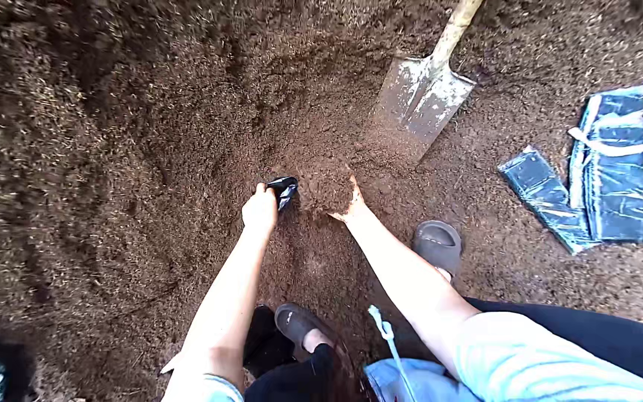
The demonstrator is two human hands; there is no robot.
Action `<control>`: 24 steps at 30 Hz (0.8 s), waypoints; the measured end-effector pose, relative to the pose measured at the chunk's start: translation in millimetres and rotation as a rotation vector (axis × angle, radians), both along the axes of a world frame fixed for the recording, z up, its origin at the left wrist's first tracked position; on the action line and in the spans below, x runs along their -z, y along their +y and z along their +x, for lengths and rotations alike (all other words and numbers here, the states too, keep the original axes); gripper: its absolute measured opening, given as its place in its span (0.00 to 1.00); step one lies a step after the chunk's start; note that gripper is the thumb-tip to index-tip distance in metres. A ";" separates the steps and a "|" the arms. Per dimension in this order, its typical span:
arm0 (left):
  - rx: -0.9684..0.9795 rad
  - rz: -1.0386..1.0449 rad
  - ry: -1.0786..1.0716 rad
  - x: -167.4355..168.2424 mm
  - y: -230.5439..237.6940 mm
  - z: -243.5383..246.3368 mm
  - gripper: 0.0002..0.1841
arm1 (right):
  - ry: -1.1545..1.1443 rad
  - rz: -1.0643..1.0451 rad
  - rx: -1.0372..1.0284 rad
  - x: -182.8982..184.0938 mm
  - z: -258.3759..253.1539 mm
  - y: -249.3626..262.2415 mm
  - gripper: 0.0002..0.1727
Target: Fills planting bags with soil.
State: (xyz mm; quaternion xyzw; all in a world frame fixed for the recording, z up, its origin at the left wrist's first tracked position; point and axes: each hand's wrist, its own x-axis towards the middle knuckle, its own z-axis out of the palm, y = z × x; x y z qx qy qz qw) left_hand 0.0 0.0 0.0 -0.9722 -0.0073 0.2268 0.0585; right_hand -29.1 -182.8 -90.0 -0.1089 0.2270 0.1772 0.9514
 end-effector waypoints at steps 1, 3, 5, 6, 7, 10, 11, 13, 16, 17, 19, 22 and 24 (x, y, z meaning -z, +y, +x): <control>0.023 -0.032 0.015 -0.5 -9.0 -0.7 0.20 | -0.029 0.001 0.003 -15.4 2.8 0.1 0.43; 0.023 -0.212 0.037 -6.2 -24.3 -2.0 0.23 | -0.077 -0.023 -0.001 -40.6 9.3 1.0 0.43; -0.013 -0.478 0.007 -13.0 -31.3 -3.5 0.24 | -0.145 -0.119 -0.034 -57.1 17.9 0.3 0.41; -0.049 -0.563 -0.006 -14.7 -32.0 -2.8 0.26 | -0.150 -0.202 -0.058 -61.6 21.6 -0.4 0.38; -0.099 -0.603 -0.003 -14.2 -30.9 -1.2 0.28 | -0.137 -0.312 -0.082 -65.0 23.6 -1.0 0.34; -0.205 -0.633 0.031 -13.6 -25.7 -1.9 0.29 | -0.232 -0.772 -0.104 -71.8 23.6 3.2 0.33; -0.244 -0.638 0.052 -12.7 -24.7 -2.1 0.28 | -0.256 -0.913 -0.120 -72.5 26.1 6.3 0.34; -0.335 -0.661 0.081 -6.8 -20.8 -0.6 0.29 | -0.357 -1.200 -0.187 -73.4 31.7 10.2 0.31; -0.431 -0.697 0.076 -8.4 -15.8 -0.5 0.30 | -0.616 -1.526 -0.289 -74.2 39.2 13.7 0.23; -0.427 -0.683 0.075 -11.7 -14.5 -0.5 0.29 | -0.682 -1.573 -0.331 -75.9 41.8 15.2 0.23; -0.368 -0.665 0.060 -10.7 -9.8 0.7 0.29 | -0.791 -1.600 -0.384 -81.0 44.6 16.7 0.25; -0.233 -0.697 0.015 0.6 2.1 6.6 0.22 | -1.028 -1.604 -0.402 -84.0 44.7 19.8 0.25; -0.253 -0.660 0.052 -6.3 0.6 8.5 0.24 | -1.064 -1.734 -0.496 -79.1 47.2 25.7 0.18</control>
